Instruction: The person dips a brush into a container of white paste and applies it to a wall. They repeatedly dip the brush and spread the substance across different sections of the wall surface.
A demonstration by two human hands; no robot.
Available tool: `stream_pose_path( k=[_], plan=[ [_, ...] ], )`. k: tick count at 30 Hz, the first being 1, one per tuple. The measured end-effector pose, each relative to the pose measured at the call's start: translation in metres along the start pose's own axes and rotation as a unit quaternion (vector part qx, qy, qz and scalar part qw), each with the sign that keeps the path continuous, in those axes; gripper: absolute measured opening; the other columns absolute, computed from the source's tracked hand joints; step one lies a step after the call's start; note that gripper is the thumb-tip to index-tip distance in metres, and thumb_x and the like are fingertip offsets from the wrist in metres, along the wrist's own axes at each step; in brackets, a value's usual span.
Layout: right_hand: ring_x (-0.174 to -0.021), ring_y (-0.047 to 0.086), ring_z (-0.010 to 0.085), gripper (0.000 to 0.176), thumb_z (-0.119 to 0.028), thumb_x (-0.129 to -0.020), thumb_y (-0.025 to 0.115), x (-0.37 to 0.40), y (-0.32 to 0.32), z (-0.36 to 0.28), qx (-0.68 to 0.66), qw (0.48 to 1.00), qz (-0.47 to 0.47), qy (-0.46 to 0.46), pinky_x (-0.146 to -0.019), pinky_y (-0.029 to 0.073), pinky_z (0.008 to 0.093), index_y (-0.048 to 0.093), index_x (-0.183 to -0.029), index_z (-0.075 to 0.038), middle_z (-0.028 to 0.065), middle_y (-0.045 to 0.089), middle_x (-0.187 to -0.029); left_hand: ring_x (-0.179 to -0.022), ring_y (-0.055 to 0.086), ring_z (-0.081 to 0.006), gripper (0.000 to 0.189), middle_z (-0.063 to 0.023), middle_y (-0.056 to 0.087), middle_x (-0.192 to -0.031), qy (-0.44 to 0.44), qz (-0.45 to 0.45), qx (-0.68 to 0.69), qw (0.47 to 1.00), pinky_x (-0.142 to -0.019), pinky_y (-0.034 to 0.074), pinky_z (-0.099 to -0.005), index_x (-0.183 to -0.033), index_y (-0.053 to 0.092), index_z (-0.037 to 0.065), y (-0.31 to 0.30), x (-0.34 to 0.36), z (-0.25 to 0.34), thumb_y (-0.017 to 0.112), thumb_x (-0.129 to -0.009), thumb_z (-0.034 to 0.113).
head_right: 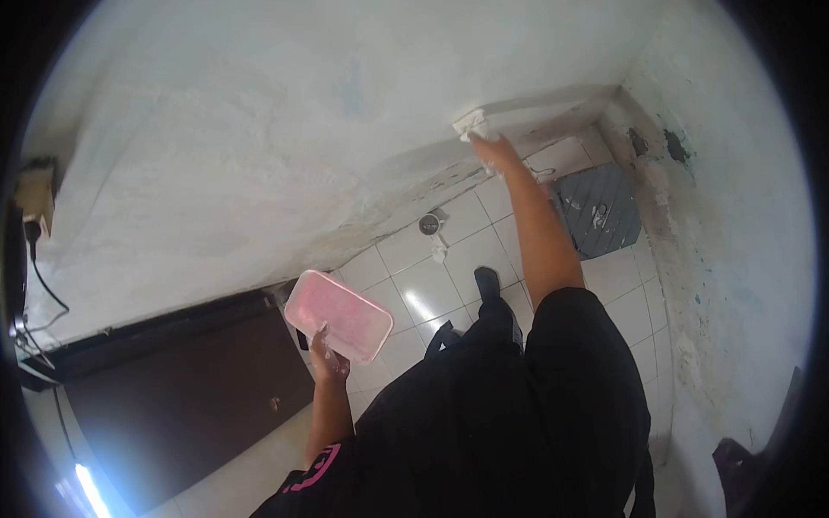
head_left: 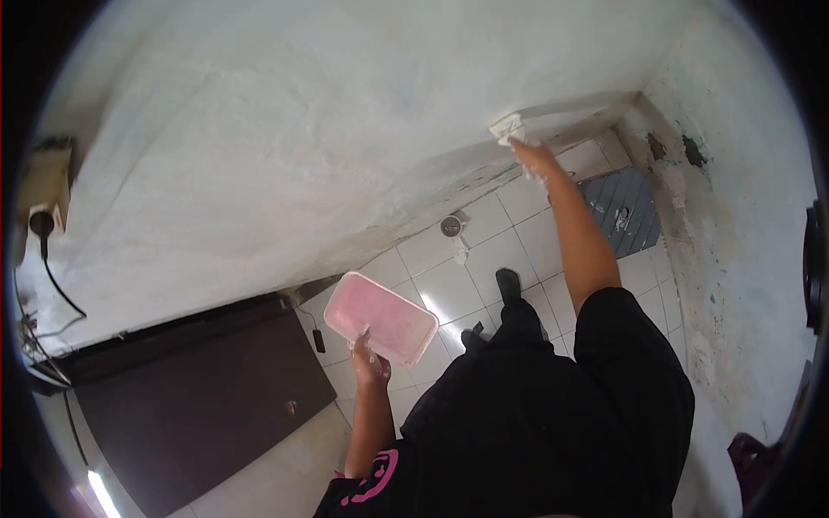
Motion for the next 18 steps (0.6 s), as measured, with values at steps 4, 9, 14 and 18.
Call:
stream_pose_path(
  k=[4, 9, 14, 18],
  plan=[
    [-0.059, 0.053, 0.0141, 0.048, -0.048, -0.082, 0.06, 0.053, -0.021, -0.081, 0.121, 0.993, 0.002, 0.003, -0.054, 0.043, 0.0296, 0.061, -0.097, -0.002, 0.0047, 0.058, -0.069, -0.104, 0.054, -0.0276, 0.047, -0.0111, 0.05, -0.111, -0.004, 0.001, 0.012, 1.0, -0.089, 0.046, -0.0404, -0.124, 0.039, 0.002, -0.007, 0.006, -0.008, 0.053, -0.081, 0.014],
    [-0.051, 0.047, 0.0091, 0.042, -0.047, -0.083, 0.062, 0.122, -0.024, -0.089, 0.041, 0.996, 0.024, -0.079, -0.047, 0.037, 0.0258, 0.061, -0.092, -0.006, -0.0014, 0.051, -0.06, -0.113, 0.048, -0.0282, 0.05, -0.0124, 0.047, -0.117, 0.014, -0.021, 0.058, 0.998, -0.097, 0.04, -0.0416, -0.128, 0.034, 0.003, -0.015, 0.011, -0.023, 0.054, -0.083, 0.016],
    [-0.044, 0.041, 0.0045, 0.019, -0.03, -0.089, 0.059, 0.214, 0.01, -0.036, -0.142, 0.982, -0.117, -0.039, -0.039, 0.032, 0.0213, 0.057, -0.089, -0.011, -0.0044, 0.05, -0.063, -0.117, 0.047, -0.0305, 0.053, -0.0147, 0.045, -0.123, 0.057, -0.025, 0.062, 0.996, -0.099, 0.039, -0.0441, -0.13, 0.03, 0.003, 0.007, 0.041, -0.021, 0.053, -0.086, 0.021],
    [-0.045, 0.043, 0.0043, 0.016, -0.025, -0.089, 0.057, 0.296, 0.018, -0.005, -0.119, 0.976, -0.18, 0.011, -0.039, 0.034, 0.0207, 0.056, -0.096, -0.01, -0.0034, 0.051, -0.063, -0.115, 0.049, -0.032, 0.052, -0.0167, 0.045, -0.124, 0.083, -0.049, 0.099, 0.99, -0.099, 0.04, -0.0453, -0.13, 0.031, 0.001, 0.006, 0.066, -0.039, 0.051, -0.088, 0.023]
  ],
)
Point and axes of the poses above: each hand's wrist, its own x-axis away from the middle knuckle, its own y-axis out of the palm, z = x × y, the point moved 6 cm from there along -x, towards the middle knuckle
